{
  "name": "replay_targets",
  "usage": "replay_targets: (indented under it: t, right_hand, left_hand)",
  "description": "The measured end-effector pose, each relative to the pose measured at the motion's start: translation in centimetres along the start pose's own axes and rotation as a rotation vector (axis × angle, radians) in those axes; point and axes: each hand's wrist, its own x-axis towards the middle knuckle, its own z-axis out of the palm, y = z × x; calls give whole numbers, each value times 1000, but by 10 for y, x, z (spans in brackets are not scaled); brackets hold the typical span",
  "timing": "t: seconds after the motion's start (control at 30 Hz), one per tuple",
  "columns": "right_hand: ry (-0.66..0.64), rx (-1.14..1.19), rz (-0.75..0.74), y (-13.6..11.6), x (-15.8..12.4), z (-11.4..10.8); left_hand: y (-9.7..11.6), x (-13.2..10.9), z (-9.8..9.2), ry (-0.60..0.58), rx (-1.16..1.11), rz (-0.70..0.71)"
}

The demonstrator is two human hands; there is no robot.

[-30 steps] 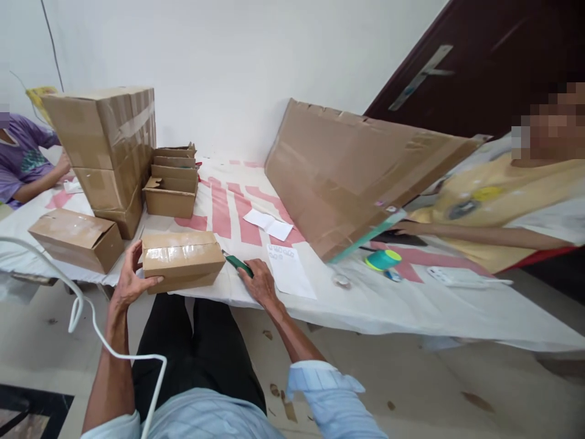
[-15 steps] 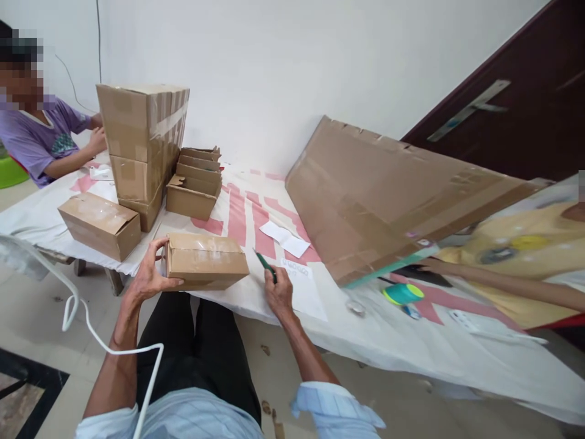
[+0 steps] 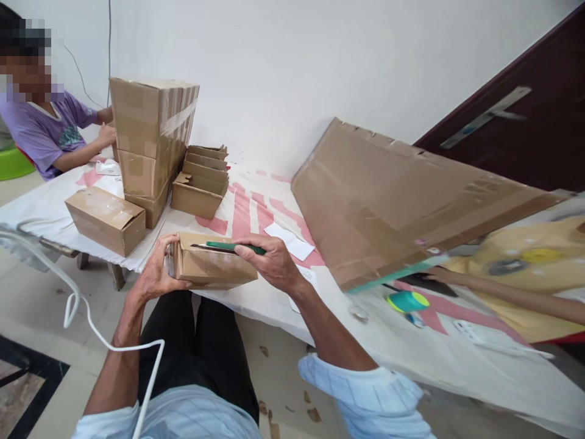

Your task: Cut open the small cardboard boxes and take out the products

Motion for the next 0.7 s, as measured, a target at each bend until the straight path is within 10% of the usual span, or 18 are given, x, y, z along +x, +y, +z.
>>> replay_targets:
  t: [0.7]
  right_hand:
    - [-182,-70,-131,-30,24,-16]
  left_hand:
    - [7,2,1,-20,42,95]
